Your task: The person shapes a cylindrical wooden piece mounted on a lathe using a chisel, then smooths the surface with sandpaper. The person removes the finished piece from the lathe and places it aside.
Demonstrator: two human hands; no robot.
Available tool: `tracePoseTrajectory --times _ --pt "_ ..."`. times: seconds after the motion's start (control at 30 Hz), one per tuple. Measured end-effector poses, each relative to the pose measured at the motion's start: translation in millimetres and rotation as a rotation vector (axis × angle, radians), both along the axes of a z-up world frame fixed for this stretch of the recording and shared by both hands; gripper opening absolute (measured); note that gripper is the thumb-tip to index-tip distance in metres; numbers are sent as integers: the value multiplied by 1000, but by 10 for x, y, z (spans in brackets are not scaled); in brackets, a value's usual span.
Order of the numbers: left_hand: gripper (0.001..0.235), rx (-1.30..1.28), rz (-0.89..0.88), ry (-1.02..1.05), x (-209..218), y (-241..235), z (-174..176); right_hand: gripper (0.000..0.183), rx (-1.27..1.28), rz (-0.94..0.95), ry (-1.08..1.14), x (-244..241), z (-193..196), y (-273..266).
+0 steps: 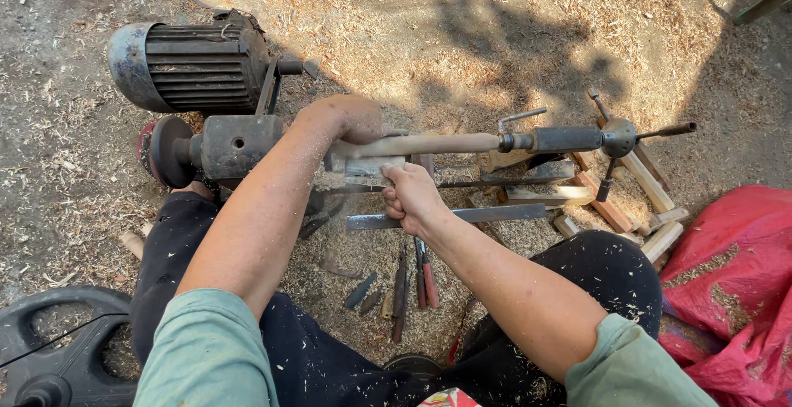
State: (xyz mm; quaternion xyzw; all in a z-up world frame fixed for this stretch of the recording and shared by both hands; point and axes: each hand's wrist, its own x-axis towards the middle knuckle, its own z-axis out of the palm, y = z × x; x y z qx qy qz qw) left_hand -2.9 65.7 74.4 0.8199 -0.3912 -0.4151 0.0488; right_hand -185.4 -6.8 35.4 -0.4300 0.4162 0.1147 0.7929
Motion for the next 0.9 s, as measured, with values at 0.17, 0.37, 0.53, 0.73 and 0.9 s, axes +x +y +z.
tracePoseTrajectory --times 0.17,0.37,0.53,0.73,0.9 --pt "36 -14 -134 -39 -66 -236 0 15 -35 -16 19 -74 15 -217" --pt "52 -118 -205 -71 -182 -518 -107 14 -36 -42 30 -213 94 -485" --pt "52 -175 -146 11 -272 -811 -282 12 -78 -45 42 -336 173 -770" --pt "52 -271 -154 7 -395 -1062 -421 14 -44 -82 46 -475 153 -1061" --pt "51 -342 -173 -76 -513 -1138 -406 12 -13 -119 37 -525 141 -1214"
